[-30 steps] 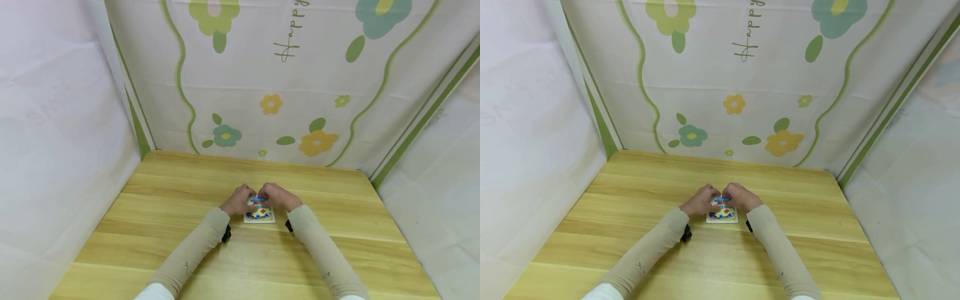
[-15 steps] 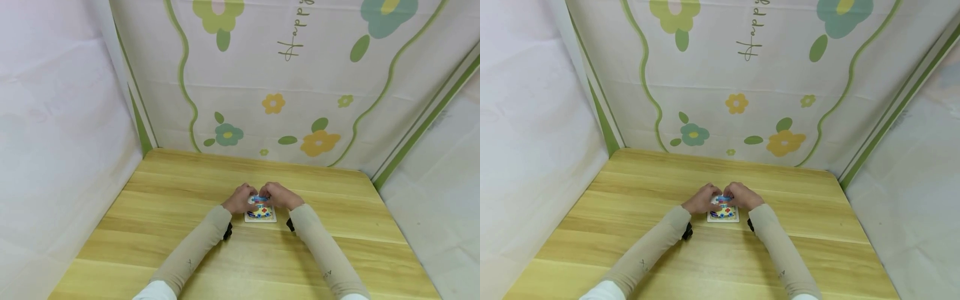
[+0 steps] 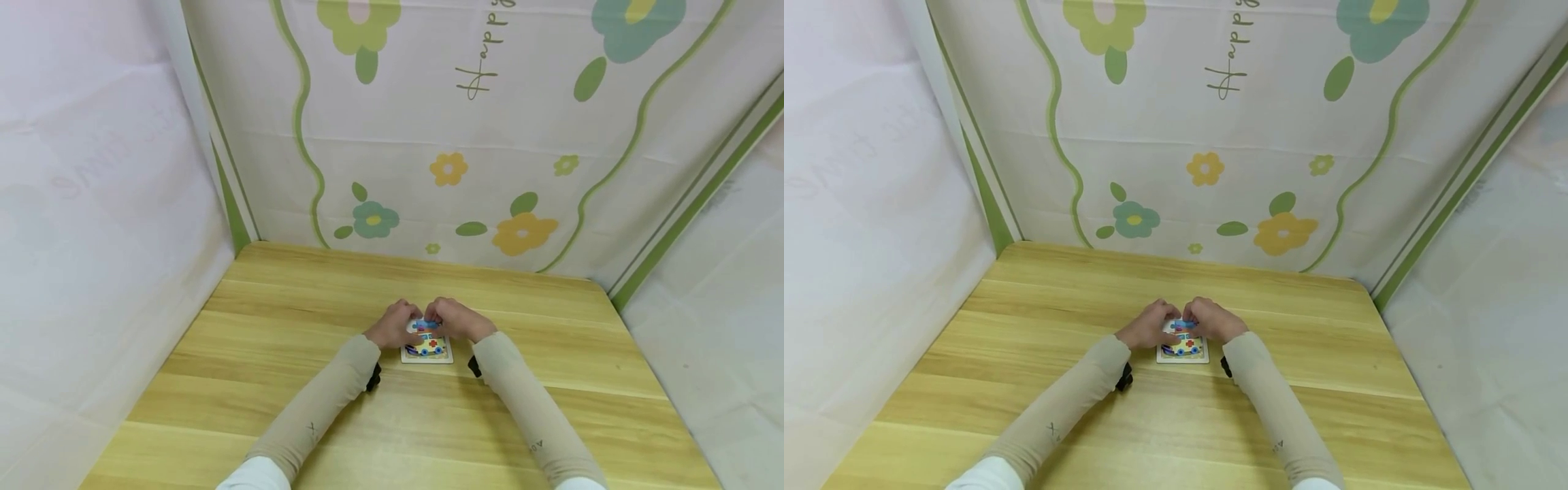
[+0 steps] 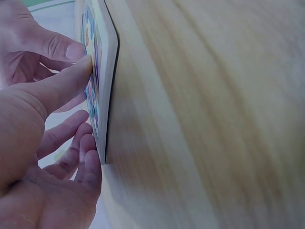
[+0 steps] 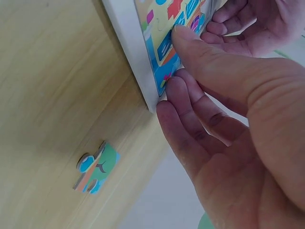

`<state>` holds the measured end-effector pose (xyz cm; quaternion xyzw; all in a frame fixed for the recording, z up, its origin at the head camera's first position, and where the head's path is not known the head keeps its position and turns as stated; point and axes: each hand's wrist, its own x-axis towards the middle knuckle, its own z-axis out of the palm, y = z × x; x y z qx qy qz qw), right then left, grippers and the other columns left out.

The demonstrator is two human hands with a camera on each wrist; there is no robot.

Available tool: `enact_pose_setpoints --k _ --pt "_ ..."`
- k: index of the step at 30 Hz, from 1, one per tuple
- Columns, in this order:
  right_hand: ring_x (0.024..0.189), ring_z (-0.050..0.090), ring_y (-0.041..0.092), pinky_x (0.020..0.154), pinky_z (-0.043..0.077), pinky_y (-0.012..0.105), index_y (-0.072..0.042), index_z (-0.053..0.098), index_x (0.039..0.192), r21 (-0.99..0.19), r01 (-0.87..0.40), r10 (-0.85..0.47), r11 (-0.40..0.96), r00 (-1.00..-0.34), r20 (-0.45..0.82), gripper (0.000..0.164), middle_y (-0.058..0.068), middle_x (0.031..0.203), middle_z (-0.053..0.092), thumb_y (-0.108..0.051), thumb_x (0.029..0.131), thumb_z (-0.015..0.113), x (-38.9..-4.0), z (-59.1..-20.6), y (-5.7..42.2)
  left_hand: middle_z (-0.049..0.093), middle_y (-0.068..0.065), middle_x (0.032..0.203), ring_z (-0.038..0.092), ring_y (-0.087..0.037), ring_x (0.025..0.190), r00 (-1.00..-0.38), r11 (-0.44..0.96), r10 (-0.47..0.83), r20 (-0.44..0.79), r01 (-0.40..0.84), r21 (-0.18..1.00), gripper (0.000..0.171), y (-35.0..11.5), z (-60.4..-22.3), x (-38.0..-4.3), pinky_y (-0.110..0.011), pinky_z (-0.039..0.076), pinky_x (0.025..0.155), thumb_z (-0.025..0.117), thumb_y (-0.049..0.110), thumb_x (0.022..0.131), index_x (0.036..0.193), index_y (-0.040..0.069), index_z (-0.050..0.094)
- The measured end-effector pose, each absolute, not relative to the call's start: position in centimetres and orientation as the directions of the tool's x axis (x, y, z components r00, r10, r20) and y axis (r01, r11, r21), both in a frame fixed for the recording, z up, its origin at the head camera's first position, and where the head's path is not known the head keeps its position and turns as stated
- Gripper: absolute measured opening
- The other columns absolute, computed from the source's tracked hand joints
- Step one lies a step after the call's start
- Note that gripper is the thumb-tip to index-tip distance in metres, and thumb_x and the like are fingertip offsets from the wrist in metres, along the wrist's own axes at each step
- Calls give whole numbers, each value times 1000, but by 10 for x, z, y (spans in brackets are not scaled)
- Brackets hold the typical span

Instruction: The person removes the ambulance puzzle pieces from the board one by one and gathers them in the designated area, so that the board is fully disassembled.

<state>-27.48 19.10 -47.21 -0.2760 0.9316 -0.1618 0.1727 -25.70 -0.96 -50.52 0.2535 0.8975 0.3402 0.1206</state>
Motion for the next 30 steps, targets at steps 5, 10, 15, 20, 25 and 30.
enact_pose_setpoints --k 5,10,15,20,25,30 --pt "109 66 24 99 57 42 -1 73 118 -393 -448 -558 803 -797 -232 27 11 119 69 -4 92 80 -272 -472 192 59 -15 128 54 -28 116 -840 639 541 -48 373 673 50 -9 -505 -256 -47 48 108 82 19 94 136 -1 63" --pt "105 67 22 97 58 41 -2 72 116 -424 -416 -539 805 -811 -228 25 10 115 71 -2 92 80 -272 -472 193 59 -14 128 54 -27 116 -845 646 532 -52 366 670 51 -9 -505 -257 -46 48 108 83 21 93 136 0 64" --pt "100 67 20 92 59 39 -3 73 112 -461 -399 -534 793 -819 -210 19 9 109 73 -3 94 78 -273 -472 193 58 -14 128 53 -27 115 -845 642 531 -60 356 679 50 -9 -504 -256 -46 47 106 82 20 94 136 1 64" --pt "96 68 21 89 59 38 -4 74 109 -486 -404 -543 775 -819 -185 14 9 106 75 -4 95 77 -274 -472 194 58 -14 128 53 -28 115 -845 634 532 -58 352 688 49 -10 -504 -256 -47 47 106 82 19 94 135 0 64" --pt "96 69 20 88 59 37 -4 75 108 -507 -395 -542 766 -820 -180 14 8 105 75 -4 95 77 -275 -473 194 59 -14 128 53 -28 115 -846 638 531 -52 359 681 50 -9 -505 -256 -46 47 106 83 19 93 135 0 64" --pt "95 70 20 89 60 38 -3 76 112 -541 -372 -538 754 -823 -184 15 9 106 76 -3 97 74 -274 -474 194 58 -13 127 52 -26 112 -849 643 525 -53 355 678 50 -9 -507 -258 -45 48 104 83 20 92 134 1 64"
